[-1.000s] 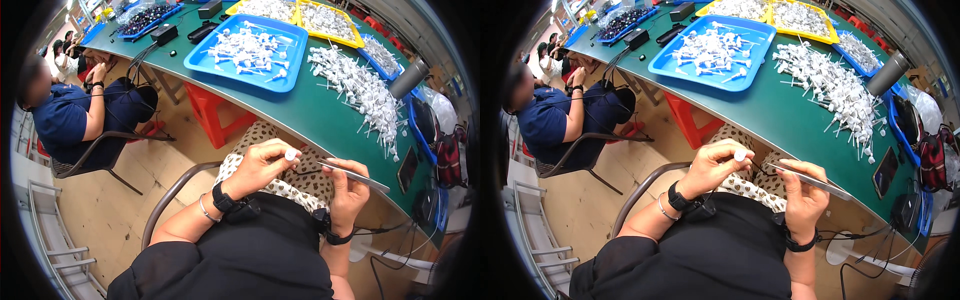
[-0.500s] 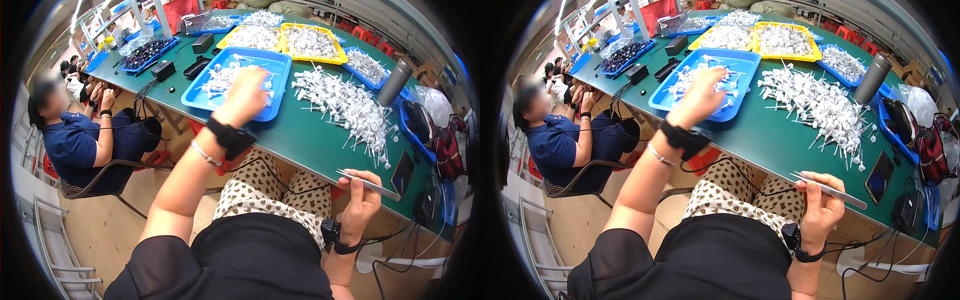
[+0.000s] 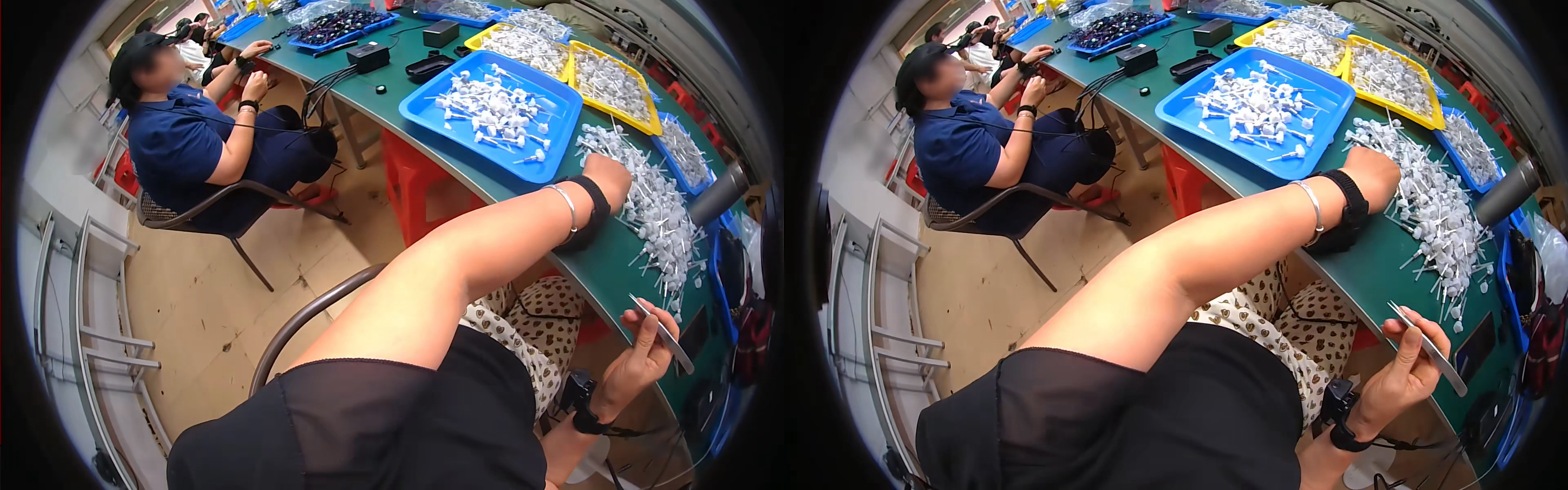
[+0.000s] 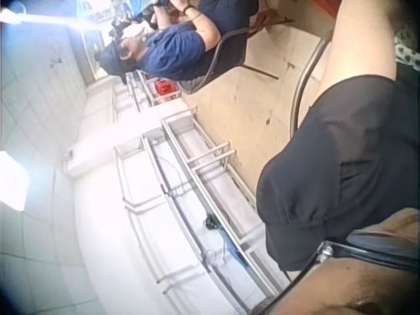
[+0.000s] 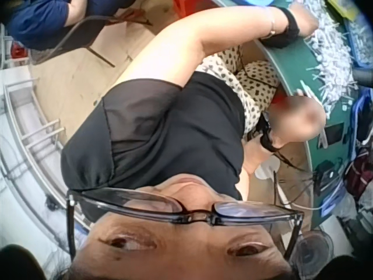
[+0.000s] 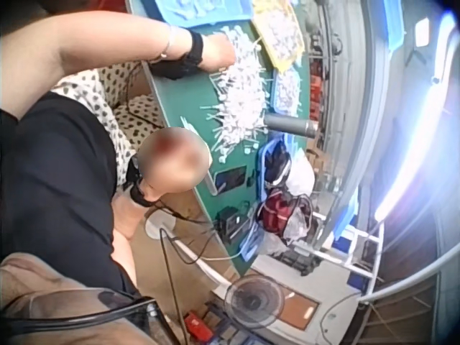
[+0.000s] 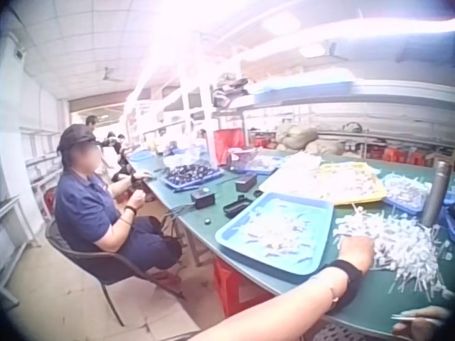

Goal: The person uses tweezers to pick up small white plastic components from a pile on a green table and places them into a blue tray. The person repeats this pick-and-place action continuously throughout the video.

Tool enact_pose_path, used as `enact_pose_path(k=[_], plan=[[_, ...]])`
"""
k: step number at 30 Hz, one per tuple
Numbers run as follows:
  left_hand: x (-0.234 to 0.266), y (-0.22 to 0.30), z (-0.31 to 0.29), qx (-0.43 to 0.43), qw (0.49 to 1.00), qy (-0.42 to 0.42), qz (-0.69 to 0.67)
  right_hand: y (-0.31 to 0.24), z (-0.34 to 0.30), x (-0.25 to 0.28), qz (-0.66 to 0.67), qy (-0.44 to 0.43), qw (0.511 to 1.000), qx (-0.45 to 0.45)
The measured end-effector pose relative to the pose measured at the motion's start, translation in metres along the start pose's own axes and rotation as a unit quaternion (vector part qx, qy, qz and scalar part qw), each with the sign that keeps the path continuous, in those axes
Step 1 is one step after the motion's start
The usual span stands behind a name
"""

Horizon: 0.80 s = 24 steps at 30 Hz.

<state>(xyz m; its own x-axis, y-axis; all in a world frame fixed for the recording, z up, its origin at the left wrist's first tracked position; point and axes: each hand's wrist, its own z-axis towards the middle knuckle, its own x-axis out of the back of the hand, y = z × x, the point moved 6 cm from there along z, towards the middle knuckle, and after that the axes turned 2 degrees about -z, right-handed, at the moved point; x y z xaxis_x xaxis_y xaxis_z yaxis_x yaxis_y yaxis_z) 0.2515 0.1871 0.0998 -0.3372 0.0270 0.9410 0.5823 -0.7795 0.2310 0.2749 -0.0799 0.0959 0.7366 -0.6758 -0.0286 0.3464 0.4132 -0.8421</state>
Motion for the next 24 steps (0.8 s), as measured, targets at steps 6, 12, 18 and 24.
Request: enact_pose_path(k=[6,12,18,24], plan=[[0.019,-0.024,-0.027,0.022,0.968,0.118,-0.222,-0.001,-0.002,-0.006,-0.001,-0.009,1.000,0.007],[0.031,-0.011,-0.135,0.015,0.787,0.024,-0.616,0.002,-0.011,-0.017,0.040,-0.016,0.999,-0.023],[0.006,-0.007,-0.235,0.094,0.746,0.012,-0.659,0.001,-0.030,-0.060,0.113,-0.082,0.988,-0.059],[-0.010,-0.008,-0.253,0.054,0.758,0.028,-0.650,0.004,-0.040,-0.075,0.105,-0.125,0.983,-0.080]])
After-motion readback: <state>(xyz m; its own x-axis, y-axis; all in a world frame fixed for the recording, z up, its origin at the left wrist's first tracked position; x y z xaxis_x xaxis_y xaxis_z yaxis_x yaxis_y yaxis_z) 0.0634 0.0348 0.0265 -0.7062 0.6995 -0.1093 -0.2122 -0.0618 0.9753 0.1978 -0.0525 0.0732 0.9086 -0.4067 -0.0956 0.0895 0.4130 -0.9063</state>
